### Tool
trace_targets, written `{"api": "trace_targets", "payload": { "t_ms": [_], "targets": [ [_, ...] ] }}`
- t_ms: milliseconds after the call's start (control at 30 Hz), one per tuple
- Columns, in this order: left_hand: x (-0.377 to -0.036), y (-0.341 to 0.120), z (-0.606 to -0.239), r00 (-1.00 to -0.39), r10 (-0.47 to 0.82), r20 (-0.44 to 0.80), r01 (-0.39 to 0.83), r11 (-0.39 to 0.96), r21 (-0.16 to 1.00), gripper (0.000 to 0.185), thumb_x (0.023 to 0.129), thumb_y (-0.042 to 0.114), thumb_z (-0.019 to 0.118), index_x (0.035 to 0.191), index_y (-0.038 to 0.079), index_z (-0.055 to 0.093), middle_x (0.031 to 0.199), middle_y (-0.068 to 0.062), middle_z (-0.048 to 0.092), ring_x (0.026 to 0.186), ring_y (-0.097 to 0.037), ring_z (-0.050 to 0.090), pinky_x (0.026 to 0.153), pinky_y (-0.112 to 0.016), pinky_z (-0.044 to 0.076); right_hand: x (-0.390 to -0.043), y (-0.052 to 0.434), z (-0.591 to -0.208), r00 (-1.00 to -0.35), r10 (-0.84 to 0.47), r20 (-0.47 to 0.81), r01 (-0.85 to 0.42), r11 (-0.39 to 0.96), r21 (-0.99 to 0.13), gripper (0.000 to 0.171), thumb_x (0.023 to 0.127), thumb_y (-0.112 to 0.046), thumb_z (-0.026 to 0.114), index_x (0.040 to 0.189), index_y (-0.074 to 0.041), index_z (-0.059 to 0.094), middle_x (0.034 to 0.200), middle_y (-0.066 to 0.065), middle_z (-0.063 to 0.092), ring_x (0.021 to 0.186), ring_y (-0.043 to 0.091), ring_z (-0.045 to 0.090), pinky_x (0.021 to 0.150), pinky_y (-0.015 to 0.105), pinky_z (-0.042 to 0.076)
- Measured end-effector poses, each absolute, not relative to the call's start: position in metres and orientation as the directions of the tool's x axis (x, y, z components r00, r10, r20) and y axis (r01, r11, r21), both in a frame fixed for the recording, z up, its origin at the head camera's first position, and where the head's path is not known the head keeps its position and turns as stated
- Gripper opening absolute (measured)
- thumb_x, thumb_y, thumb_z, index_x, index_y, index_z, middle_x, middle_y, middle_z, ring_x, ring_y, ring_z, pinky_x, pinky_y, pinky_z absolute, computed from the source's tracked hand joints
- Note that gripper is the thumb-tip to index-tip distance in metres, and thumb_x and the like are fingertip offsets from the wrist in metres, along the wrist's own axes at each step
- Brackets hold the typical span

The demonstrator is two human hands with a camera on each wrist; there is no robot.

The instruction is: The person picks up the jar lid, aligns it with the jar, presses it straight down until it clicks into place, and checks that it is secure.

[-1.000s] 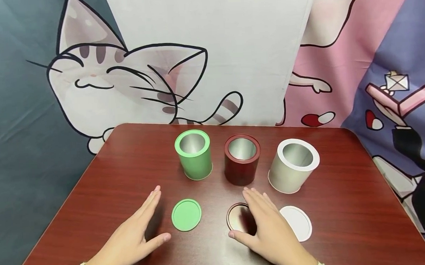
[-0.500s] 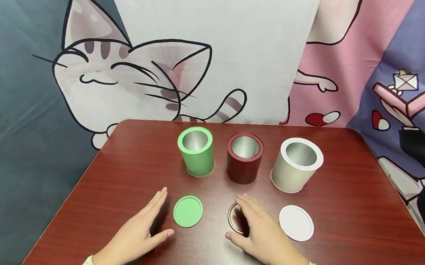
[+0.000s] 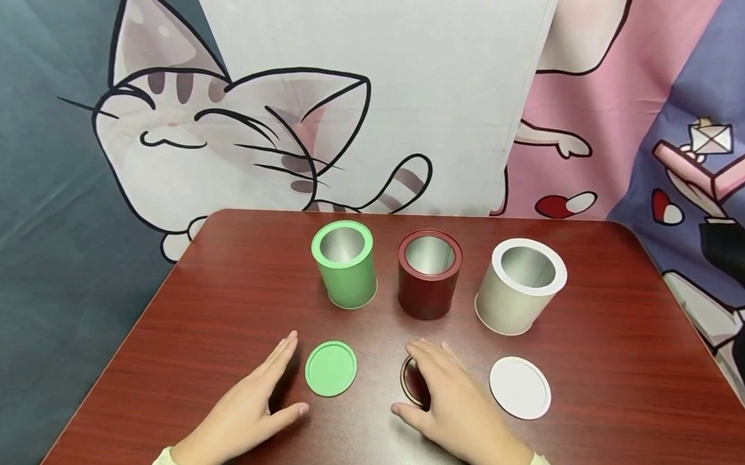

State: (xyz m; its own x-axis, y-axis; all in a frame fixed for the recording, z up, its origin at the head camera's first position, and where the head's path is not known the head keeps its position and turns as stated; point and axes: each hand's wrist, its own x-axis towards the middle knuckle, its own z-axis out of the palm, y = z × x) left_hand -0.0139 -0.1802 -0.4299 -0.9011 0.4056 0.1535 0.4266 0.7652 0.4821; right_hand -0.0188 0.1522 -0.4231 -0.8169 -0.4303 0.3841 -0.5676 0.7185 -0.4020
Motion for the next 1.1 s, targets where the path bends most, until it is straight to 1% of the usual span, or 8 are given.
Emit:
{"api": "trace_targets", "payload": {
  "t_ms": [133, 167, 233, 300, 400, 667, 933, 1100],
  "targets": [
    [-0.014, -0.180, -0.432, -0.904, 0.402, 0.148, 0.420, 0.765, 0.488, 0.095, 0.085, 0.037, 0.079, 0.157, 0.002, 0.028, 0.163, -0.010, 0.028, 0.147, -0.028, 0.032, 0.112, -0.046, 0.038, -0.019, 0.149, -0.422, -0.824, -0.430, 0.370, -0.559, 0.725, -0.402, 0.075, 0.070, -0.040, 0.089, 0.129, -0.003, 0.062, 0.131, 0.008, 0.064, 0.125, 0.026, 0.058, 0.120, 0.019, 0.009],
    [-0.014, -0.180, -0.432, -0.905, 0.400, 0.142, 0.416, 0.766, 0.491, 0.095, 0.085, 0.038, 0.079, 0.157, 0.003, 0.028, 0.163, -0.008, 0.027, 0.147, -0.028, 0.031, 0.112, -0.046, 0.038, -0.019, 0.148, -0.422, -0.829, -0.426, 0.362, -0.551, 0.730, -0.404, 0.076, 0.070, -0.041, 0.089, 0.129, -0.002, 0.062, 0.131, 0.008, 0.064, 0.126, 0.026, 0.058, 0.121, 0.021, 0.013],
    [-0.014, -0.179, -0.433, -0.909, 0.397, 0.126, 0.404, 0.764, 0.503, 0.095, 0.086, 0.038, 0.078, 0.158, 0.003, 0.027, 0.164, -0.007, 0.025, 0.148, -0.027, 0.030, 0.112, -0.046, 0.038, -0.019, 0.147, -0.422, -0.843, -0.414, 0.343, -0.530, 0.744, -0.407, 0.077, 0.070, -0.041, 0.089, 0.131, -0.003, 0.062, 0.131, 0.007, 0.064, 0.126, 0.026, 0.058, 0.119, 0.029, 0.026],
    [-0.014, -0.178, -0.434, -0.912, 0.395, 0.109, 0.392, 0.763, 0.514, 0.095, 0.086, 0.038, 0.078, 0.158, 0.003, 0.026, 0.164, -0.005, 0.024, 0.148, -0.026, 0.029, 0.112, -0.046, 0.037, -0.019, 0.145, -0.422, -0.862, -0.397, 0.316, -0.502, 0.759, -0.415, 0.077, 0.070, -0.041, 0.089, 0.132, -0.004, 0.061, 0.132, 0.006, 0.063, 0.126, 0.026, 0.058, 0.112, 0.038, 0.039],
    [-0.014, -0.177, -0.434, -0.914, 0.394, 0.093, 0.382, 0.762, 0.523, 0.094, 0.086, 0.037, 0.078, 0.158, 0.003, 0.027, 0.164, -0.005, 0.023, 0.149, -0.025, 0.028, 0.112, -0.046, 0.037, -0.019, 0.143, -0.423, -0.881, -0.383, 0.279, -0.471, 0.772, -0.427, 0.078, 0.071, -0.041, 0.088, 0.134, -0.005, 0.060, 0.133, 0.006, 0.063, 0.126, 0.025, 0.058, 0.102, 0.047, 0.048],
    [-0.016, -0.176, -0.436, -0.911, 0.404, 0.085, 0.385, 0.759, 0.525, 0.096, 0.085, 0.036, 0.079, 0.157, 0.000, 0.027, 0.163, -0.011, 0.027, 0.148, -0.027, 0.029, 0.113, -0.046, 0.037, -0.020, 0.136, -0.426, -0.883, -0.388, 0.266, -0.469, 0.765, -0.442, 0.076, 0.072, -0.040, 0.088, 0.133, -0.005, 0.061, 0.133, 0.005, 0.063, 0.125, 0.024, 0.058, 0.102, 0.046, 0.049],
    [-0.017, -0.176, -0.439, -0.913, 0.402, 0.067, 0.377, 0.770, 0.514, 0.097, 0.084, 0.036, 0.080, 0.157, 0.001, 0.027, 0.163, -0.011, 0.027, 0.149, -0.024, 0.029, 0.113, -0.045, 0.037, -0.022, 0.129, -0.429, -0.890, -0.394, 0.230, -0.456, 0.761, -0.462, 0.075, 0.072, -0.038, 0.088, 0.133, -0.004, 0.061, 0.133, 0.003, 0.063, 0.127, 0.023, 0.056, 0.105, 0.045, 0.046],
    [-0.019, -0.175, -0.441, -0.914, 0.403, 0.046, 0.367, 0.773, 0.517, 0.096, 0.083, 0.036, 0.080, 0.156, 0.000, 0.029, 0.162, -0.013, 0.030, 0.148, -0.027, 0.031, 0.113, -0.047, 0.036, -0.024, 0.126, -0.430, -0.890, -0.401, 0.215, -0.455, 0.763, -0.459, 0.075, 0.071, -0.038, 0.088, 0.132, -0.004, 0.061, 0.132, 0.004, 0.063, 0.125, 0.025, 0.057, 0.105, 0.047, 0.045]
  ]
}}
